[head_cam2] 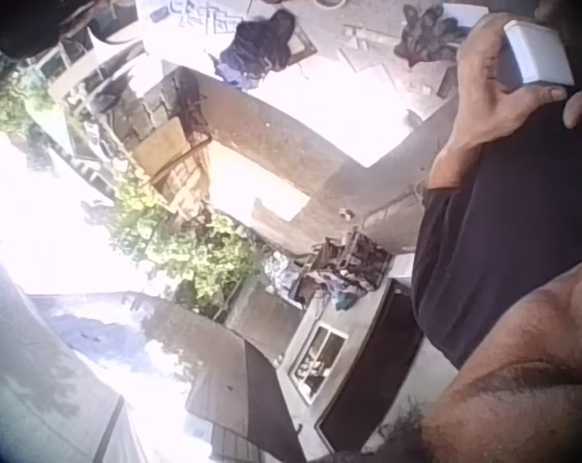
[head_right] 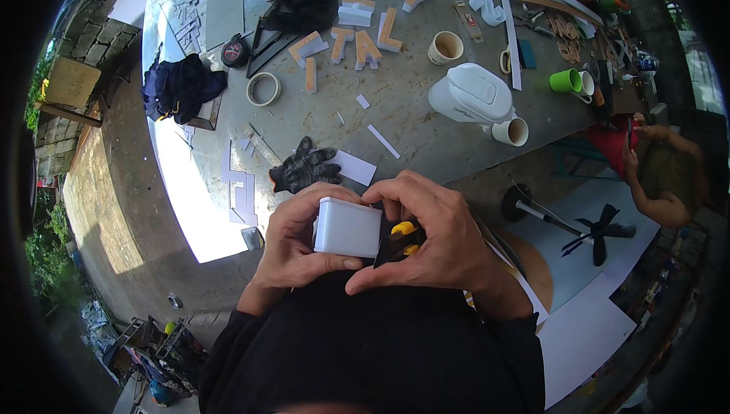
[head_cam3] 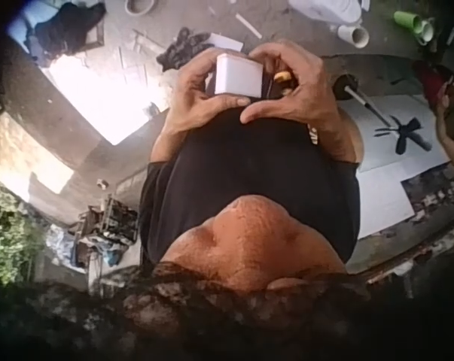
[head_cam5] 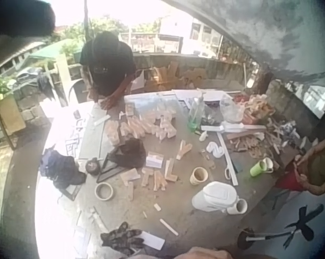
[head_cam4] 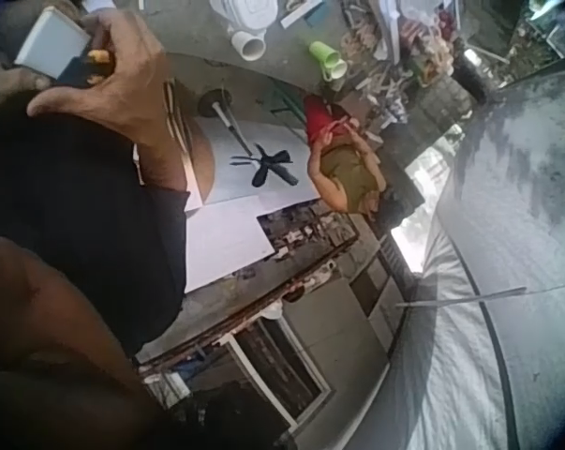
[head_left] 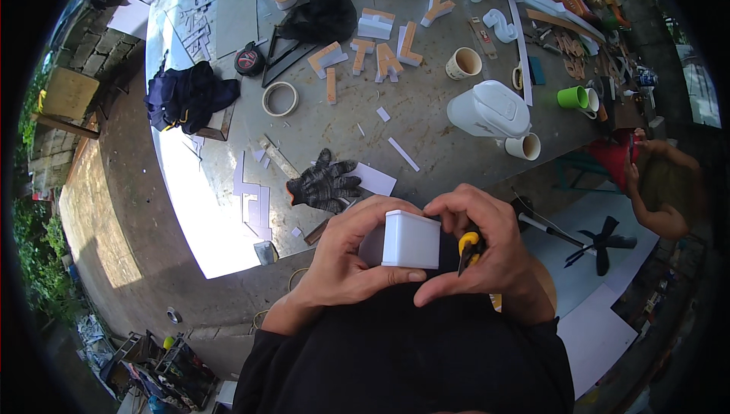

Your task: Assembling and gluing individual plastic components to form 3D sign letters.

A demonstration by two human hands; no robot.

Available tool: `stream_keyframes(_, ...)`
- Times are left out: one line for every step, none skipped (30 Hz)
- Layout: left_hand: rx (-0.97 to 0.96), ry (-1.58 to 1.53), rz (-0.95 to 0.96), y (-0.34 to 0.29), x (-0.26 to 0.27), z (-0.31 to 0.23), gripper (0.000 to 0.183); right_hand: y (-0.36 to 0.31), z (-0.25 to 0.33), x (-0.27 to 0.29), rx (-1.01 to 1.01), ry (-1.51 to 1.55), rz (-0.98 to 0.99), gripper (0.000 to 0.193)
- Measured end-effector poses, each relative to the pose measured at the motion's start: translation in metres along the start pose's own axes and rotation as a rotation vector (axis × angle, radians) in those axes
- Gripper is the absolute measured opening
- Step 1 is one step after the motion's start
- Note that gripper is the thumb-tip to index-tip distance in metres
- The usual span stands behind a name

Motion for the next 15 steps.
stream_keyframes(-0.004, 0.001, -0.002, 0.001, 0.000, -0.001, 0.055, 0.001, 0.001, 0.001, 0.023, -0.063, -0.024, 0.073)
stream_keyframes(-0.018, 0.045, -0.023, 0.002, 0.002, -0.003, 0.054, 0.000, -0.003, 0.000, -0.044, -0.064, 0.010, 0.070)
stream_keyframes(-0.032, 0.092, -0.048, 0.003, 0.004, -0.005, 0.054, 0.001, -0.003, 0.000, -0.038, -0.064, 0.013, 0.070)
stream_keyframes(-0.035, 0.095, -0.052, 0.003, 0.005, -0.005, 0.054, 0.002, 0.004, 0.001, 0.050, -0.069, -0.015, 0.072)
stream_keyframes(0.006, 0.028, -0.064, 0.001, 0.006, 0.000, 0.054, 0.002, 0.010, 0.003, 0.138, -0.073, -0.044, 0.075)
stream_keyframes(0.047, -0.041, -0.073, 0.000, 0.007, 0.004, 0.054, 0.001, 0.007, 0.002, 0.143, -0.074, -0.043, 0.075)
stream_keyframes(0.044, -0.039, -0.075, 0.001, 0.006, 0.003, 0.054, 0.000, 0.003, 0.002, 0.152, -0.090, -0.047, 0.071)
stream_keyframes(0.040, -0.030, -0.072, 0.002, 0.005, 0.002, 0.053, -0.001, 0.001, 0.003, 0.162, -0.105, -0.052, 0.067)
stream_keyframes(0.035, -0.021, -0.073, 0.002, 0.005, 0.001, 0.053, -0.002, 0.003, 0.004, 0.166, -0.105, -0.047, 0.067)
stream_keyframes(0.033, -0.020, -0.079, 0.002, 0.006, 0.000, 0.053, -0.001, 0.001, 0.003, 0.109, -0.080, -0.018, 0.061)
stream_keyframes(0.009, 0.012, -0.071, 0.003, 0.006, -0.002, 0.053, -0.001, -0.003, 0.002, 0.051, -0.056, 0.011, 0.056)
stream_keyframes(-0.014, 0.044, -0.060, 0.004, 0.006, -0.005, 0.053, 0.000, -0.001, 0.003, 0.054, -0.057, 0.014, 0.056)
stream_keyframes(-0.016, 0.044, -0.063, 0.005, 0.006, -0.007, 0.053, 0.000, -0.001, 0.003, 0.045, -0.051, 0.016, 0.057)
stream_keyframes(-0.043, 0.085, -0.066, 0.006, 0.006, -0.011, 0.054, 0.000, -0.001, 0.003, 0.037, -0.045, 0.019, 0.058)
stream_keyframes(-0.068, 0.125, -0.068, 0.007, 0.006, -0.015, 0.054, 0.000, -0.001, 0.003, 0.048, -0.037, 0.026, 0.060)
Point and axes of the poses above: each hand's wrist, its own y-axis towards the middle knuckle, its own x-axis out of the back of the hand, z = x × y, the point moved 10 cm from there along y, towards the middle knuckle, and after that the axes turned 6 degrees about -z, right-handed, at the moved point
